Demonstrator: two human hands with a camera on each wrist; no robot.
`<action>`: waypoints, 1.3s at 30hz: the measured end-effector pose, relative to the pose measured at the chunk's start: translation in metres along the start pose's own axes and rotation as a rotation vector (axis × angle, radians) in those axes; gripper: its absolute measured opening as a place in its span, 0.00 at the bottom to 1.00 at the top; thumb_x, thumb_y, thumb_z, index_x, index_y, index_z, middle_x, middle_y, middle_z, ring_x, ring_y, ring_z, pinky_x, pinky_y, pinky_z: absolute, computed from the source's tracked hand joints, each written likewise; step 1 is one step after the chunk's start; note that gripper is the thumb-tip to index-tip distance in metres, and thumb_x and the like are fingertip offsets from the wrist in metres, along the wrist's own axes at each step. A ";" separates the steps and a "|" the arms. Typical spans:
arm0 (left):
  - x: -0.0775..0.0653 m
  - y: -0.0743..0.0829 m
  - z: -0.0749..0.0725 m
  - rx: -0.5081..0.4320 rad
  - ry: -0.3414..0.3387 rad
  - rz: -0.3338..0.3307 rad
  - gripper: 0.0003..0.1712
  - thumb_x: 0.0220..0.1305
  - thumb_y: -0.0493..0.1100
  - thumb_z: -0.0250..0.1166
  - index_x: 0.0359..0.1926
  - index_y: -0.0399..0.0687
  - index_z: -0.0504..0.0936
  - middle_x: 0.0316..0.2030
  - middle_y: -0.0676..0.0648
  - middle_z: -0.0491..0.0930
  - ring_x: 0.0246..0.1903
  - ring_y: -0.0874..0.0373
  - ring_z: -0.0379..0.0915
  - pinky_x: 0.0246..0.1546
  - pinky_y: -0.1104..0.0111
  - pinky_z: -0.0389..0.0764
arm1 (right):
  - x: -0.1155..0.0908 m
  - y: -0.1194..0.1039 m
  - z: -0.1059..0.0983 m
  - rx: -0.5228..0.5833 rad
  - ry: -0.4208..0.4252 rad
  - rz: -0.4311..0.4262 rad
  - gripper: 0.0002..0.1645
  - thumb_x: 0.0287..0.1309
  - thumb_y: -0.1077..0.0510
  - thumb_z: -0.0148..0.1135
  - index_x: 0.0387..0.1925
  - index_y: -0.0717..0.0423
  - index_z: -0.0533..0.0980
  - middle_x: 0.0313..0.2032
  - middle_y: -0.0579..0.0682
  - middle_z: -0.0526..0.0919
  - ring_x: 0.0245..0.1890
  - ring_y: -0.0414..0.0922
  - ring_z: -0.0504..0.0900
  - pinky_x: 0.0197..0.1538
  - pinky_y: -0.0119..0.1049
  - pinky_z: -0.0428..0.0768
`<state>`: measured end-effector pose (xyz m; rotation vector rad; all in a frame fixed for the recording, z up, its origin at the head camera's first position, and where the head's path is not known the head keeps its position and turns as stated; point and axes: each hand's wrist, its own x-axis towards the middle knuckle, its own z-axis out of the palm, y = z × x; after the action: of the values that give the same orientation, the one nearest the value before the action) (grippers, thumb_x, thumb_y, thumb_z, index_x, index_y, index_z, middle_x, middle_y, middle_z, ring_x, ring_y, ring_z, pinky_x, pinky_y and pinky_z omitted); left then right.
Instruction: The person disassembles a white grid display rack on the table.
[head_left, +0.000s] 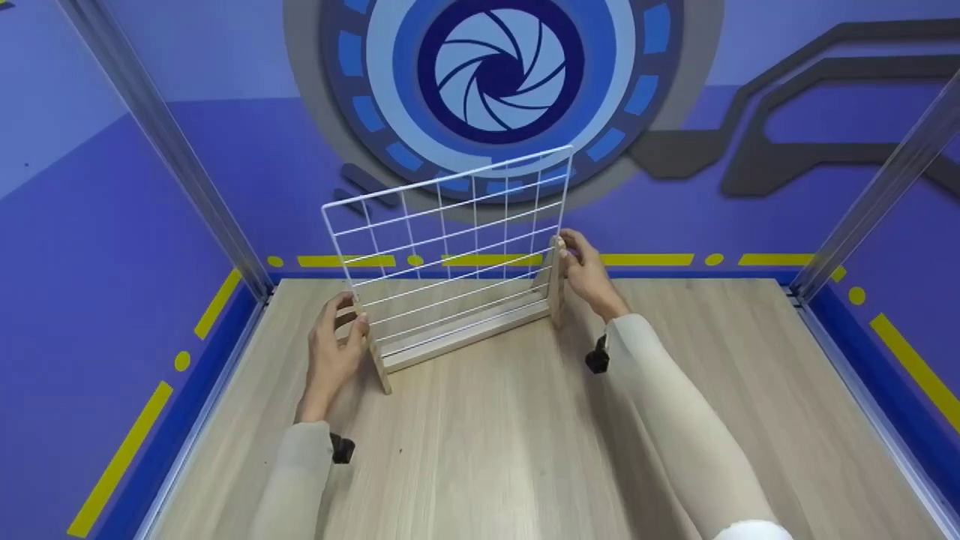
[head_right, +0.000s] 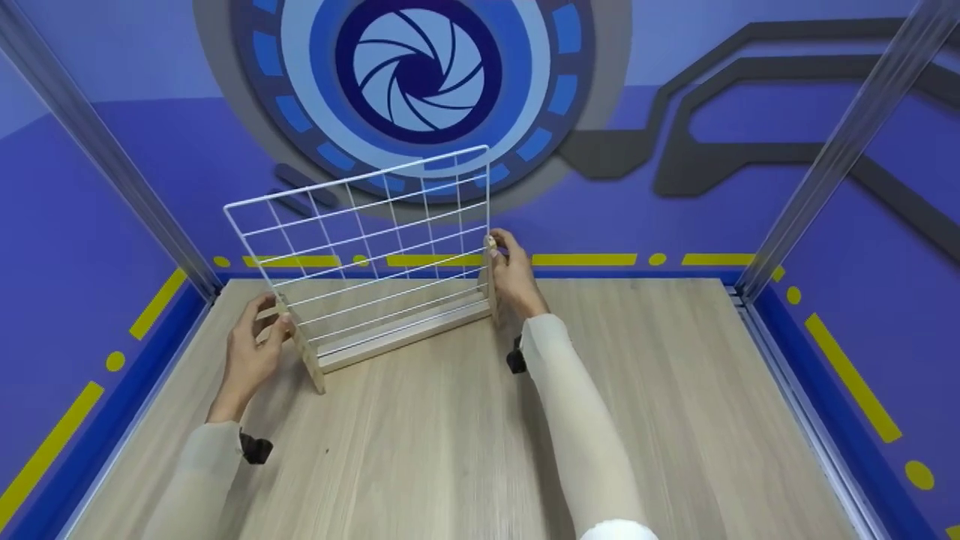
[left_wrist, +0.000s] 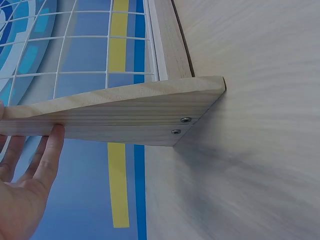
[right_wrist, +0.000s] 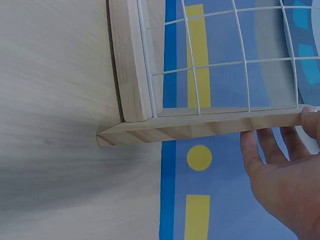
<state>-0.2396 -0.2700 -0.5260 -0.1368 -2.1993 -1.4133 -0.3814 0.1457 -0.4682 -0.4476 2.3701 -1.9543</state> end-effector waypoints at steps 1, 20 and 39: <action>-0.002 0.000 -0.003 0.003 0.008 0.002 0.25 0.71 0.42 0.63 0.66 0.45 0.71 0.60 0.41 0.75 0.56 0.46 0.78 0.47 0.53 0.85 | 0.003 0.004 0.003 -0.007 0.001 -0.009 0.25 0.77 0.66 0.40 0.72 0.59 0.61 0.69 0.62 0.65 0.64 0.62 0.69 0.62 0.60 0.74; -0.035 0.041 -0.044 0.057 0.069 -0.020 0.25 0.69 0.34 0.63 0.65 0.36 0.70 0.58 0.34 0.75 0.55 0.40 0.78 0.45 0.65 0.85 | 0.031 0.012 0.056 -0.058 -0.010 -0.056 0.25 0.78 0.63 0.41 0.72 0.56 0.63 0.67 0.56 0.70 0.61 0.54 0.72 0.60 0.49 0.77; -0.054 0.038 -0.072 0.066 0.165 -0.046 0.25 0.68 0.33 0.63 0.64 0.32 0.70 0.56 0.34 0.76 0.53 0.40 0.78 0.42 0.79 0.82 | 0.042 0.005 0.101 -0.058 -0.060 -0.059 0.24 0.78 0.62 0.41 0.71 0.53 0.63 0.67 0.54 0.70 0.66 0.49 0.70 0.68 0.43 0.72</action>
<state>-0.1539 -0.3056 -0.4972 0.0520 -2.1211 -1.3250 -0.4018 0.0394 -0.4872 -0.5780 2.4084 -1.8712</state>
